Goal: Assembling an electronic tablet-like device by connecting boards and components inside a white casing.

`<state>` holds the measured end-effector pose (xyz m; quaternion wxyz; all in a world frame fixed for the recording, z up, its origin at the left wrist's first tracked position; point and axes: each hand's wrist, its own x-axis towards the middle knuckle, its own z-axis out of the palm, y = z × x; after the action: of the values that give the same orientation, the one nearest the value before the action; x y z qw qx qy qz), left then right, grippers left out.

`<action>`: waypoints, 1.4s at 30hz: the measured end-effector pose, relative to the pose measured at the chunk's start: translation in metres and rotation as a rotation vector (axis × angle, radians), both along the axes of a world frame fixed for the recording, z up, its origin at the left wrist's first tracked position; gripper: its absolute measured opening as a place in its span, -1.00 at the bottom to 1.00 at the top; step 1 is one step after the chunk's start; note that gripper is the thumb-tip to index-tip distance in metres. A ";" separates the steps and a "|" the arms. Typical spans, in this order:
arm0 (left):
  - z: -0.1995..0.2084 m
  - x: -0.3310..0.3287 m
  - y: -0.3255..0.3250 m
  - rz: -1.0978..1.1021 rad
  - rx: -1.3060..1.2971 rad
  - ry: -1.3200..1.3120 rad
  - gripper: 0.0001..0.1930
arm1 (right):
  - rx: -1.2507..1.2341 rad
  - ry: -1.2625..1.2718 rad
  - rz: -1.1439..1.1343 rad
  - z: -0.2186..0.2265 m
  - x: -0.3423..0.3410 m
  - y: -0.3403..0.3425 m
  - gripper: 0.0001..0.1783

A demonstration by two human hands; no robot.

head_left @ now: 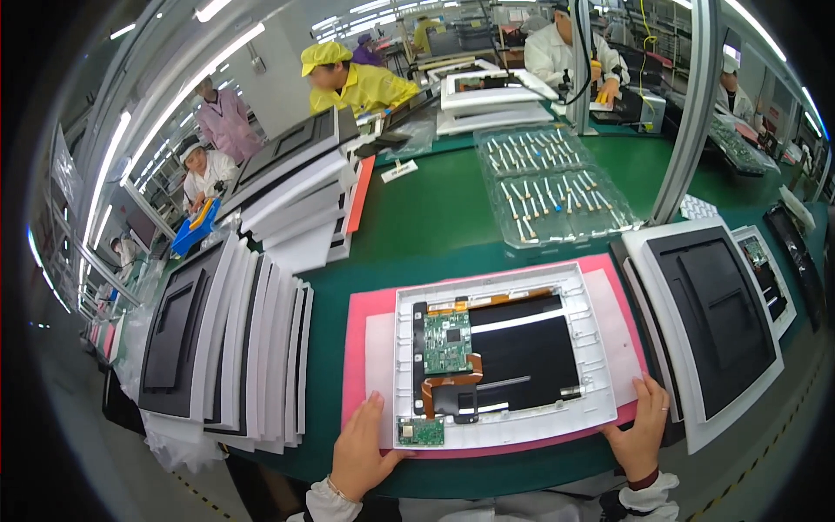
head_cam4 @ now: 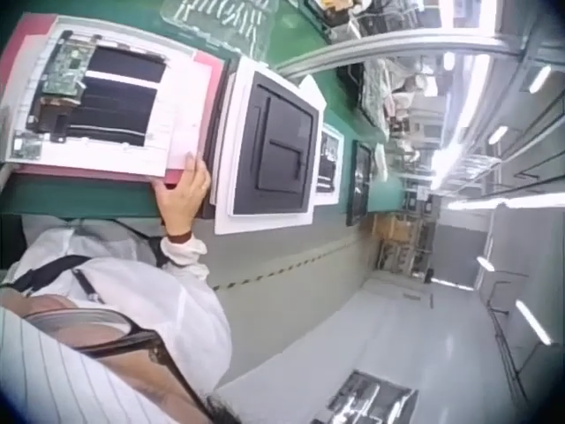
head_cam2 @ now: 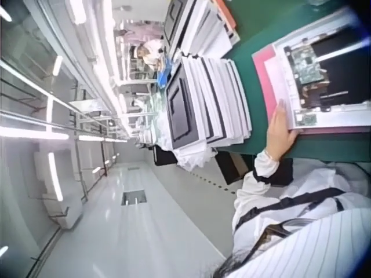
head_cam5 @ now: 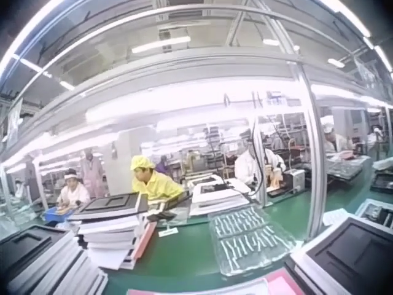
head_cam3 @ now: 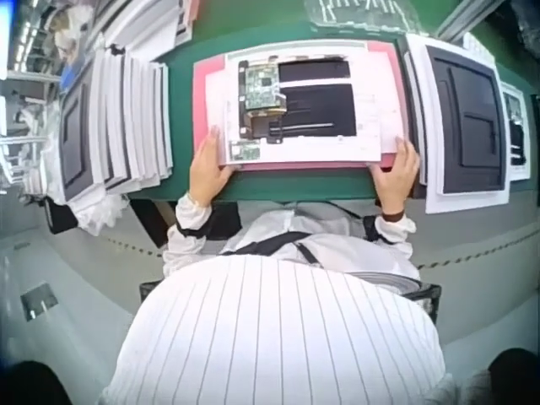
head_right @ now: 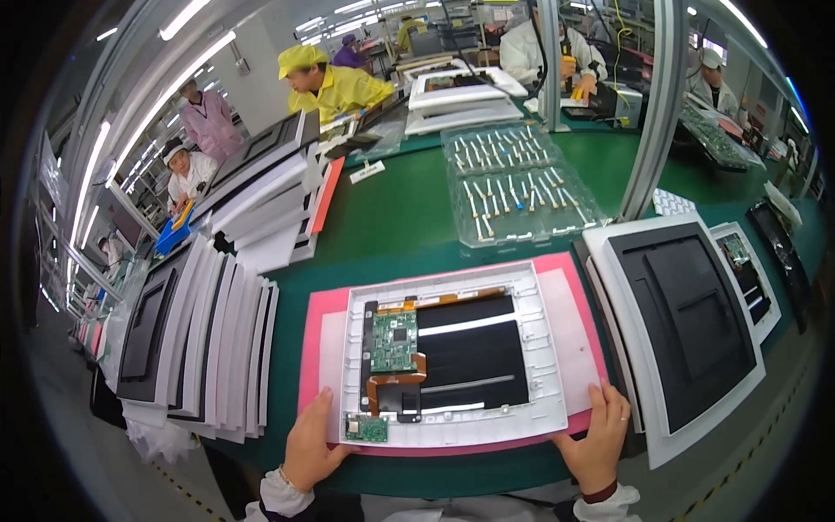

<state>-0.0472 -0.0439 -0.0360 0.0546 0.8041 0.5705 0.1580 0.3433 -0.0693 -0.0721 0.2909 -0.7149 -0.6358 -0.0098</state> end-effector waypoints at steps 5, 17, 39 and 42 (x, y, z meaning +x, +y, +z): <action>0.001 -0.001 0.002 -0.001 0.012 0.045 -0.11 | 0.020 -0.029 0.009 -0.003 0.000 0.000 -0.17; 0.006 0.003 0.006 -0.081 0.055 0.246 -0.27 | 0.031 -0.023 0.022 -0.002 0.001 0.000 -0.26; -0.016 -0.002 -0.001 -0.091 0.065 0.239 -0.22 | 0.047 -0.164 0.198 0.007 0.004 -0.005 -0.43; -0.028 -0.010 0.002 -0.085 0.080 0.246 -0.19 | 0.054 -0.186 0.208 0.008 0.002 -0.005 -0.43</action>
<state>-0.0568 -0.0415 -0.0643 -0.0411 0.8425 0.5314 0.0785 0.3458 -0.0742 -0.0637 0.2495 -0.6328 -0.7303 -0.0630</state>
